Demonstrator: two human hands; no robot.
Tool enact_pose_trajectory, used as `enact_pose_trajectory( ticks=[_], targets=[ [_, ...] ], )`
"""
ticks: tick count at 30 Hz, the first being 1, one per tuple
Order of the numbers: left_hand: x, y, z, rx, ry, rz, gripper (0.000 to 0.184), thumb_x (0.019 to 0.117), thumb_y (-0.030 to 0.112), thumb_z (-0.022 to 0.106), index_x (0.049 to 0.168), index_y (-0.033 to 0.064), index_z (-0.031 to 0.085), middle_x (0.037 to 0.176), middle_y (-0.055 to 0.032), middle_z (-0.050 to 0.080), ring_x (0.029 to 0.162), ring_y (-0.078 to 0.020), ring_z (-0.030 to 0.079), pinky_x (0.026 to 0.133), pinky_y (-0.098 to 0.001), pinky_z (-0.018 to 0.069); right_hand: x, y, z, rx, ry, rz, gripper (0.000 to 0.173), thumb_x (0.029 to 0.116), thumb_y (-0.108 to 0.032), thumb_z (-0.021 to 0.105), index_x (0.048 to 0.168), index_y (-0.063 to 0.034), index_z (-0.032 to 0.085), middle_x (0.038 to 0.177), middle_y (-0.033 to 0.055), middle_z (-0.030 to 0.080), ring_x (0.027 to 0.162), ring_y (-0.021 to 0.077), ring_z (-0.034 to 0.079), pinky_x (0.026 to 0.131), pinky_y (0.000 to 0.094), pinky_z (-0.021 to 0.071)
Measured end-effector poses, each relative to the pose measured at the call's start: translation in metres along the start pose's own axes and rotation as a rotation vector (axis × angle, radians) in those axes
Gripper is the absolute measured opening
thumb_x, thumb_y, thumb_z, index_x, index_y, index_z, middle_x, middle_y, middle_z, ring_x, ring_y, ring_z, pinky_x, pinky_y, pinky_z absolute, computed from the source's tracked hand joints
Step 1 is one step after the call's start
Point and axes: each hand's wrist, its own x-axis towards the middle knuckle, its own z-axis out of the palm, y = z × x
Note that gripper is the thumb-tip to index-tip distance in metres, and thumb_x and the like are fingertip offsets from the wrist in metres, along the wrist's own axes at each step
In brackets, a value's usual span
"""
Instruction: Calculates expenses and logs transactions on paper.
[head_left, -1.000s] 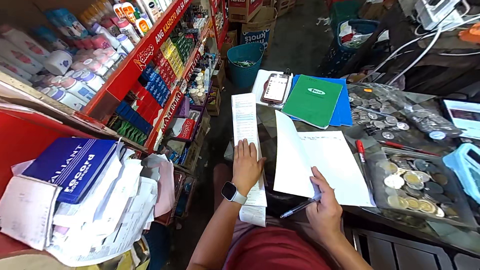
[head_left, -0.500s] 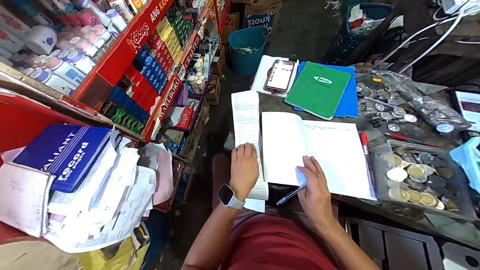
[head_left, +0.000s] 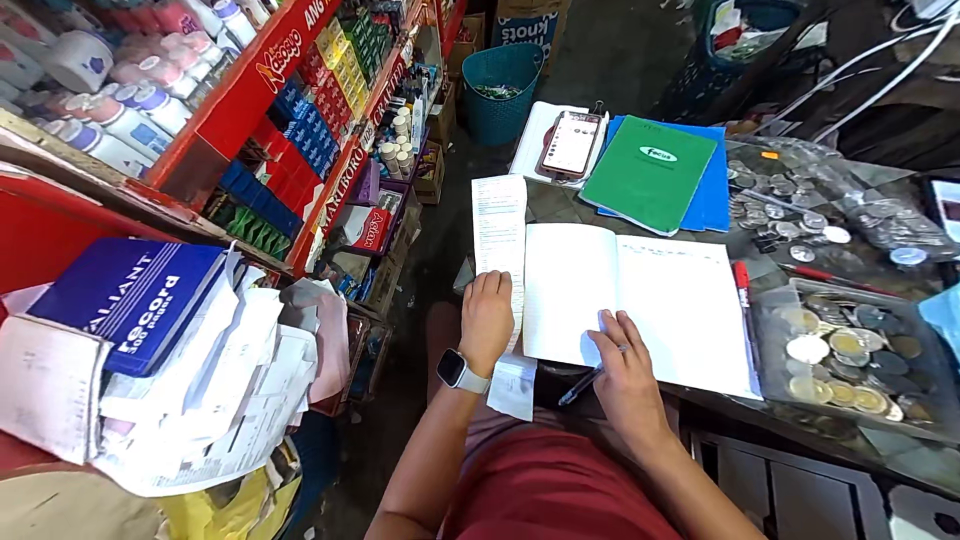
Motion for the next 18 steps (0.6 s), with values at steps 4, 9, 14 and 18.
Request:
enact_pose_trajectory(
  ticks=[4,9,14,18],
  targets=[
    [0.007,-0.007,0.004,-0.012,-0.015,-0.003,0.03,0.0943,-0.001,0.055,0.119,0.0001,0.073,0.132,-0.0193,0.066,0.12,-0.0378,0.064,0.099,-0.0518,0.0507,0.0,0.001,0.0,0.01,-0.005,0.002,0.034,0.0887,0.015,0.048,0.116,0.0065,0.068,0.139,0.0307,0.059,0.135,0.0543,0.05,0.111,0.057,0.0441],
    [0.015,-0.003,-0.001,0.003,-0.193,-0.057,0.033,0.0976,0.001,0.049,0.125,0.0003,0.068,0.151,-0.0215,0.051,0.14,-0.0398,0.048,0.111,-0.0544,0.0404,0.0,0.001,0.0,0.021,-0.015,0.003,0.036,0.0867,0.016,0.049,0.115,0.0064,0.068,0.139,0.0308,0.059,0.135,0.0553,0.05,0.111,0.0594,0.0436],
    [0.018,0.0,-0.002,0.007,-0.268,-0.086,0.035,0.0989,0.0,0.047,0.128,-0.0008,0.065,0.157,-0.0229,0.044,0.149,-0.0399,0.036,0.119,-0.0526,0.0319,-0.001,0.002,0.002,0.017,-0.009,-0.007,0.036,0.087,0.016,0.049,0.115,0.0061,0.069,0.139,0.0302,0.06,0.134,0.0547,0.051,0.112,0.0593,0.0425],
    [0.019,0.001,-0.003,0.016,-0.28,-0.089,0.035,0.0994,-0.001,0.046,0.129,-0.0011,0.064,0.158,-0.023,0.042,0.149,-0.0399,0.036,0.12,-0.0516,0.0312,-0.001,0.002,0.003,0.009,-0.007,-0.007,0.036,0.0861,0.016,0.05,0.115,0.0056,0.069,0.138,0.0298,0.061,0.134,0.054,0.051,0.112,0.0592,0.0425]
  ],
)
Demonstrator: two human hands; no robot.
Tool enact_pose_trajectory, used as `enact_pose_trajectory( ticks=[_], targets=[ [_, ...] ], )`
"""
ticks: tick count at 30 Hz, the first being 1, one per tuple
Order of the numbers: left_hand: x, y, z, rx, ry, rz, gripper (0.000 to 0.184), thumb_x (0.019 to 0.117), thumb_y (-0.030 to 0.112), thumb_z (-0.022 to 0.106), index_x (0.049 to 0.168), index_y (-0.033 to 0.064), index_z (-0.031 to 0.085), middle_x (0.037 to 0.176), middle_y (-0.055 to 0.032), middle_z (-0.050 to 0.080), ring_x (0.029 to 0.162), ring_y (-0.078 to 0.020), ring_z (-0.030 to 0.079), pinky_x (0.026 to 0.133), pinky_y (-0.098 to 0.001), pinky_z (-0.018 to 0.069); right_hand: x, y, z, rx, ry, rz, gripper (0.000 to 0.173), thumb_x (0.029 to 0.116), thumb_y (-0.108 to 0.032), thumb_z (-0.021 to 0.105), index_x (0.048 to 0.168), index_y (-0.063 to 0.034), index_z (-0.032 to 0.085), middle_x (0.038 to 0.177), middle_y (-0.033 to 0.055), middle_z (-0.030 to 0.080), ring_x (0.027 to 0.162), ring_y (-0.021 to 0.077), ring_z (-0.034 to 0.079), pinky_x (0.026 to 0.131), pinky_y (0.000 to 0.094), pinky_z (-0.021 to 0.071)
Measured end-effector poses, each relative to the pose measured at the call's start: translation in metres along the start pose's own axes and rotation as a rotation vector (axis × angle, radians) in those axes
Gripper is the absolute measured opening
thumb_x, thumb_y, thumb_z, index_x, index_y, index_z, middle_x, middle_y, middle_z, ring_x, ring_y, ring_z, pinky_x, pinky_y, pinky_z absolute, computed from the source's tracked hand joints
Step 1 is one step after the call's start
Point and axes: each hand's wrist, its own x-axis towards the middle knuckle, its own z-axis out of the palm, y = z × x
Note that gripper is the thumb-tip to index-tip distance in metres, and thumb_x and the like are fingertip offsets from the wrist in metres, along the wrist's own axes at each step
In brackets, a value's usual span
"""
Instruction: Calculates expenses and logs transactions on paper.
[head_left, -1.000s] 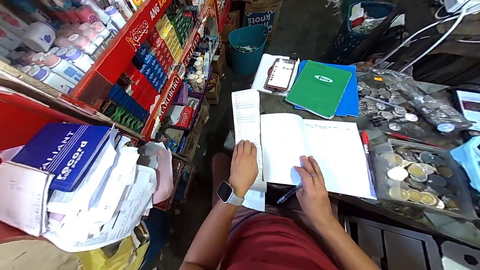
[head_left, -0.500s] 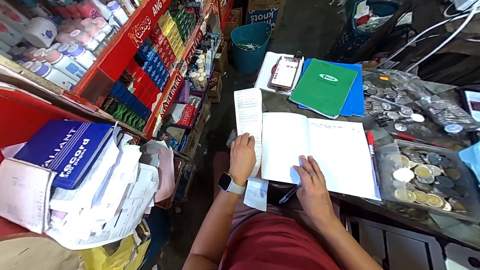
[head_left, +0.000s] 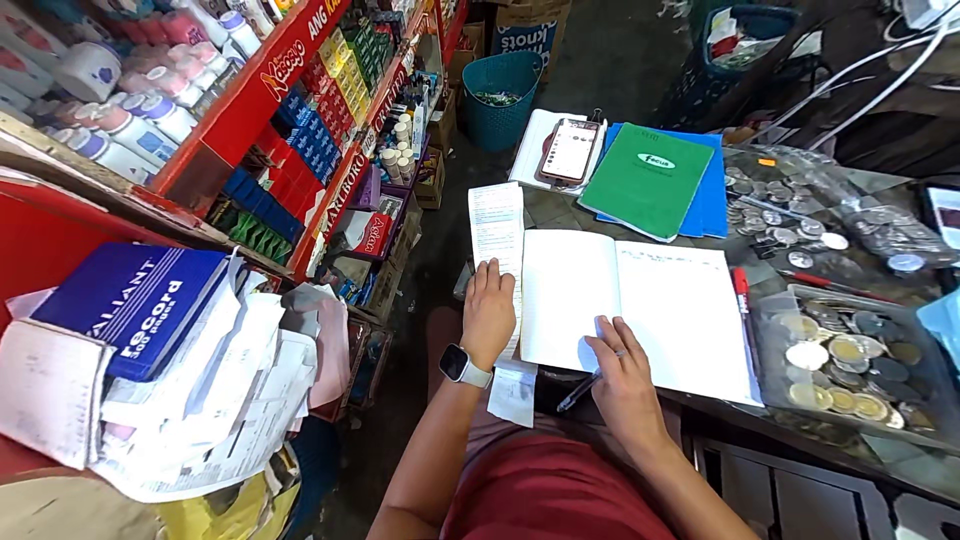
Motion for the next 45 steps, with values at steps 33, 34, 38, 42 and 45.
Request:
enact_pose_trajectory(
  ticks=[33,34,38,42,45],
  targets=[
    [-0.015,0.018,0.006,0.097,0.012,-0.006,0.046,0.0979,-0.005,0.046,0.143,-0.0101,0.05,0.153,-0.0292,0.045,0.146,-0.0438,0.041,0.118,-0.0489,0.0359,-0.001,-0.001,0.001,0.0,0.005,-0.008,0.037,0.0864,0.015,0.048,0.115,0.0051,0.069,0.138,0.0297,0.061,0.133,0.0544,0.051,0.112,0.0613,0.0406],
    [-0.015,0.018,0.006,0.101,0.007,-0.006,0.046,0.0983,-0.005,0.046,0.144,-0.01,0.05,0.154,-0.0291,0.045,0.146,-0.0437,0.04,0.119,-0.0488,0.0356,-0.001,-0.001,0.001,-0.001,0.007,-0.009,0.037,0.0861,0.015,0.048,0.115,0.0049,0.069,0.138,0.0294,0.061,0.133,0.0542,0.052,0.112,0.0611,0.0406],
    [-0.016,0.018,0.003,0.096,-0.018,-0.018,0.047,0.0987,-0.005,0.045,0.145,-0.0099,0.048,0.155,-0.029,0.042,0.147,-0.0436,0.038,0.12,-0.0485,0.0338,-0.001,-0.002,0.001,-0.012,0.007,-0.01,0.037,0.0866,0.015,0.048,0.116,0.0042,0.069,0.138,0.0288,0.061,0.134,0.0535,0.052,0.112,0.0612,0.0403],
    [-0.016,0.019,0.004,0.102,-0.013,-0.015,0.046,0.0989,-0.005,0.045,0.144,-0.0098,0.05,0.152,-0.0286,0.047,0.144,-0.0438,0.042,0.119,-0.0493,0.0346,-0.001,-0.003,0.002,-0.017,0.011,-0.009,0.037,0.086,0.015,0.048,0.114,0.0042,0.069,0.137,0.0293,0.061,0.133,0.054,0.052,0.112,0.0619,0.0402],
    [-0.016,0.019,0.004,0.132,0.014,-0.004,0.043,0.0978,-0.006,0.047,0.14,-0.0095,0.054,0.145,-0.0271,0.054,0.137,-0.042,0.05,0.115,-0.0482,0.0393,-0.001,-0.003,0.001,-0.017,0.008,-0.004,0.037,0.086,0.015,0.048,0.115,0.0042,0.069,0.138,0.0291,0.061,0.133,0.0534,0.052,0.112,0.0616,0.0403]
  ],
)
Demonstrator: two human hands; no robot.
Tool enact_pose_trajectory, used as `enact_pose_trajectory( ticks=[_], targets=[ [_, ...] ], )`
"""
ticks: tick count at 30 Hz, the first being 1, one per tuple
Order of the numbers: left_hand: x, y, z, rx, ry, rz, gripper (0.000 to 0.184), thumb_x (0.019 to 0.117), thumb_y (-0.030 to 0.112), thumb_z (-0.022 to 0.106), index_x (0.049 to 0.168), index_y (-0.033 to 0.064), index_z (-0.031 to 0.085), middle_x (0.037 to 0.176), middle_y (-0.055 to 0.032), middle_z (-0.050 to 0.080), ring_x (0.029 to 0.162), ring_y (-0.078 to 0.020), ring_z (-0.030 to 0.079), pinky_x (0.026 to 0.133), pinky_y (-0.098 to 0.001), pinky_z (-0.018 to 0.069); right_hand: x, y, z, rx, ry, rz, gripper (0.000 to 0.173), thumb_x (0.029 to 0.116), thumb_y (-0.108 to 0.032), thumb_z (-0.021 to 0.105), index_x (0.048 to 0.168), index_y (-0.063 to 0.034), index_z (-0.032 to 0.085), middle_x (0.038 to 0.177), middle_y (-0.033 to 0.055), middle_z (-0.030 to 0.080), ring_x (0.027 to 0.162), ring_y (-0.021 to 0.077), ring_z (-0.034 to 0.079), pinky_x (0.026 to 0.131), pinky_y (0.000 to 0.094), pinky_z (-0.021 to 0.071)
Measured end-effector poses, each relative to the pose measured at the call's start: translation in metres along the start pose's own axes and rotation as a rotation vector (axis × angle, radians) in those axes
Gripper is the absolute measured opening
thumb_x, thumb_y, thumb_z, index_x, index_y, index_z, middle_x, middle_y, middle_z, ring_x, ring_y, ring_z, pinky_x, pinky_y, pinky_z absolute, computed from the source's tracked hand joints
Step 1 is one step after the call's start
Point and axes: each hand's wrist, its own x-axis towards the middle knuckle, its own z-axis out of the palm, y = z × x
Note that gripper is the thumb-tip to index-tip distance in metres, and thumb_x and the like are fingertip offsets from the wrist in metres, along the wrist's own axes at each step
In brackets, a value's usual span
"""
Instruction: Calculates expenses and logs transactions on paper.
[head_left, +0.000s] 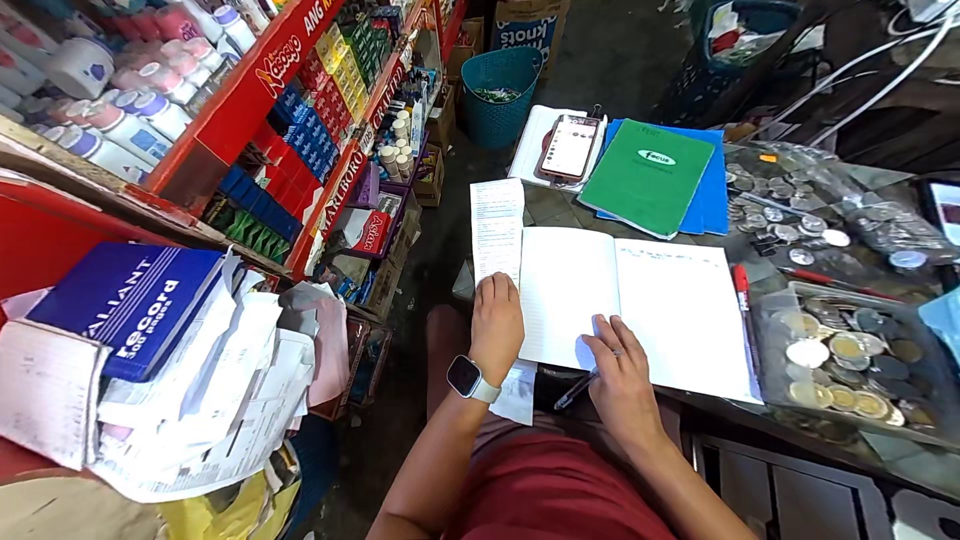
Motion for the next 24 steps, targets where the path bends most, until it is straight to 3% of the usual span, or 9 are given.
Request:
enact_pose_trajectory(
  ticks=[5,9,14,24],
  targets=[
    [-0.005,0.006,-0.003,-0.026,0.006,0.001,0.04,0.0984,-0.004,0.047,0.137,-0.0101,0.057,0.145,-0.0313,0.053,0.138,-0.0445,0.05,0.113,-0.0486,0.0427,0.001,0.0,-0.001,0.018,-0.015,-0.005,0.038,0.0847,0.016,0.049,0.116,0.0054,0.068,0.138,0.0297,0.06,0.133,0.0553,0.051,0.111,0.0645,0.04],
    [-0.009,0.009,0.002,-0.027,0.002,0.002,0.044,0.1077,0.02,0.043,0.136,-0.0088,0.058,0.145,-0.0313,0.053,0.14,-0.0475,0.046,0.115,-0.0509,0.0399,0.0,0.0,-0.001,0.018,-0.012,-0.003,0.037,0.0859,0.015,0.048,0.116,0.0055,0.068,0.138,0.0299,0.061,0.133,0.0546,0.052,0.111,0.0641,0.0397],
    [-0.014,0.009,0.007,-0.068,0.081,0.014,0.055,0.1071,0.034,0.044,0.137,-0.0097,0.058,0.145,-0.0298,0.054,0.14,-0.0447,0.048,0.117,-0.0511,0.037,0.001,0.0,-0.002,0.006,-0.008,-0.009,0.037,0.0865,0.014,0.048,0.115,0.0049,0.068,0.137,0.0297,0.061,0.133,0.0544,0.052,0.111,0.0633,0.0398],
    [-0.017,0.011,0.008,-0.044,0.057,0.013,0.066,0.1056,0.045,0.045,0.139,-0.0115,0.055,0.145,-0.0315,0.052,0.141,-0.0474,0.045,0.118,-0.051,0.0359,0.002,-0.001,-0.002,0.008,-0.012,-0.007,0.038,0.0853,0.015,0.048,0.115,0.005,0.069,0.137,0.0295,0.061,0.132,0.0546,0.053,0.11,0.064,0.0402]
  ],
)
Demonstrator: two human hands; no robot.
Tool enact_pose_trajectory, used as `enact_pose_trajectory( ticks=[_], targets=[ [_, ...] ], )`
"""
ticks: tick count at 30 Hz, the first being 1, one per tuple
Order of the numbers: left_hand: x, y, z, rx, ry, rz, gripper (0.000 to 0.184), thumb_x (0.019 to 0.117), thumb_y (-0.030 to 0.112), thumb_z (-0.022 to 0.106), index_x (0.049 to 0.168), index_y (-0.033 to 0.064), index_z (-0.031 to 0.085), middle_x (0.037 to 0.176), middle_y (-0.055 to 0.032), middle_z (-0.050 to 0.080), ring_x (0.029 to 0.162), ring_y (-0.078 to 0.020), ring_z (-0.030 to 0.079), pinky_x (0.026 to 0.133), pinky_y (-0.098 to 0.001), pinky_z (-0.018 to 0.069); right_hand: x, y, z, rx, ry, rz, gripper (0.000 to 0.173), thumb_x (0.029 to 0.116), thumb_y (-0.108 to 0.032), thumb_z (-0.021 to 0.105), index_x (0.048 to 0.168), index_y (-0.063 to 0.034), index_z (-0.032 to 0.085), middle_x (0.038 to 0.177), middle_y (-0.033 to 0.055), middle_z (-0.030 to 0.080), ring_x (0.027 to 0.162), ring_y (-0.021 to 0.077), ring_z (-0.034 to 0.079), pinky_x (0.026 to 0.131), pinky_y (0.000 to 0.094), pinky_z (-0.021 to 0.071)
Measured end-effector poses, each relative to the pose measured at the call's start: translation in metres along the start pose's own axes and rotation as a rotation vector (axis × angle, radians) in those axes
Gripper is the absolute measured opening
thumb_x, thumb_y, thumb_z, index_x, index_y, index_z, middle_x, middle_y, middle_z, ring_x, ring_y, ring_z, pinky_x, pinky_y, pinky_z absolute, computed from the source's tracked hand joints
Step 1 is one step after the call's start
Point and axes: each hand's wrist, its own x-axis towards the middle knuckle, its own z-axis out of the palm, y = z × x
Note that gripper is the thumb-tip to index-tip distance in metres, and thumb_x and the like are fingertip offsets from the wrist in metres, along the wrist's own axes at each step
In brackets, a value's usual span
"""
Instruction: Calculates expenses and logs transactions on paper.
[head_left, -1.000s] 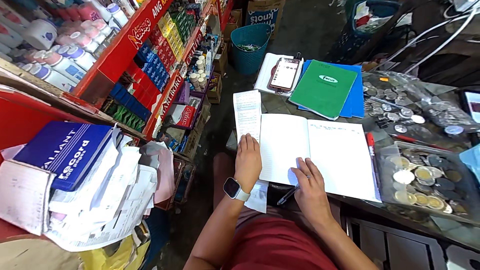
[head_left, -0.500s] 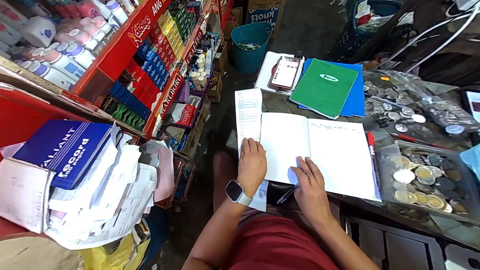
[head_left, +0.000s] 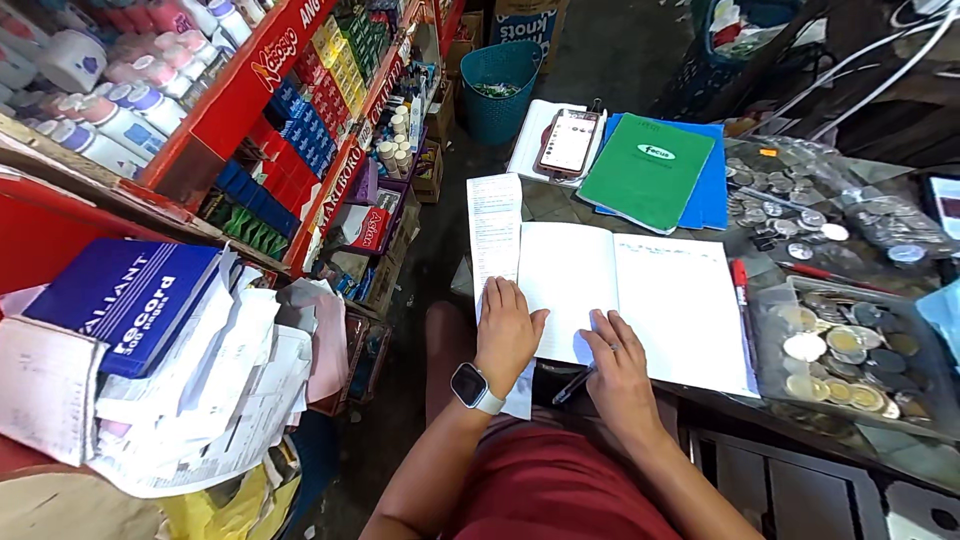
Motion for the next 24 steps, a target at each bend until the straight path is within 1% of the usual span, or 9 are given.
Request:
enact_pose_trajectory(
  ticks=[3,6,9,15,17,22,24],
  targets=[
    [-0.002,0.001,0.001,0.003,0.005,0.007,0.066,0.1053,0.046,0.044,0.138,-0.0109,0.056,0.145,-0.0331,0.052,0.141,-0.049,0.045,0.117,-0.0519,0.0368,-0.001,0.001,0.0,0.003,-0.002,-0.003,0.037,0.0864,0.015,0.048,0.115,0.0047,0.068,0.138,0.0298,0.061,0.132,0.0545,0.052,0.11,0.0643,0.04],
    [-0.003,0.001,0.002,0.0,0.001,0.004,0.067,0.1051,0.046,0.045,0.139,-0.0107,0.055,0.146,-0.0341,0.05,0.142,-0.0495,0.043,0.118,-0.0527,0.0352,-0.001,0.001,0.001,0.004,-0.002,-0.002,0.037,0.0865,0.015,0.048,0.116,0.0045,0.069,0.138,0.0295,0.061,0.133,0.0541,0.052,0.111,0.0639,0.04],
    [-0.004,0.001,0.006,0.004,0.052,0.017,0.067,0.1044,0.046,0.047,0.137,-0.0111,0.057,0.145,-0.0344,0.052,0.139,-0.0501,0.046,0.117,-0.0541,0.0365,0.0,0.001,0.001,0.007,-0.001,-0.004,0.036,0.0869,0.015,0.048,0.114,0.005,0.068,0.137,0.0297,0.061,0.132,0.0548,0.052,0.11,0.0651,0.0402],
    [-0.008,0.0,0.007,0.003,0.078,0.027,0.066,0.1037,0.046,0.048,0.137,-0.0106,0.057,0.142,-0.0318,0.055,0.136,-0.0477,0.051,0.115,-0.0529,0.039,-0.001,0.001,0.001,0.004,0.002,-0.002,0.037,0.0861,0.015,0.048,0.115,0.0046,0.069,0.137,0.0296,0.061,0.133,0.0539,0.052,0.111,0.0643,0.0398],
    [-0.01,0.0,0.008,0.0,0.077,0.027,0.067,0.1038,0.047,0.047,0.138,-0.0108,0.056,0.142,-0.0313,0.055,0.137,-0.0476,0.05,0.115,-0.0527,0.0388,-0.001,0.0,0.0,0.005,0.001,-0.003,0.037,0.086,0.015,0.048,0.115,0.0049,0.069,0.137,0.0296,0.061,0.133,0.054,0.052,0.111,0.0643,0.0397],
    [-0.016,0.002,0.011,-0.004,0.082,0.021,0.071,0.1035,0.051,0.045,0.141,-0.0088,0.054,0.147,-0.032,0.051,0.141,-0.0486,0.045,0.118,-0.054,0.0347,-0.001,0.0,0.0,0.001,0.007,-0.002,0.036,0.0872,0.015,0.048,0.115,0.0045,0.069,0.137,0.0291,0.062,0.133,0.0538,0.052,0.111,0.0635,0.0397],
    [-0.018,0.002,0.014,0.008,0.107,0.029,0.072,0.103,0.052,0.045,0.14,-0.0089,0.055,0.147,-0.032,0.051,0.14,-0.0489,0.046,0.117,-0.0542,0.0355,-0.002,0.001,0.001,0.001,0.005,0.001,0.037,0.0869,0.015,0.048,0.115,0.0042,0.069,0.138,0.029,0.061,0.133,0.0533,0.052,0.112,0.063,0.0395]
  ],
)
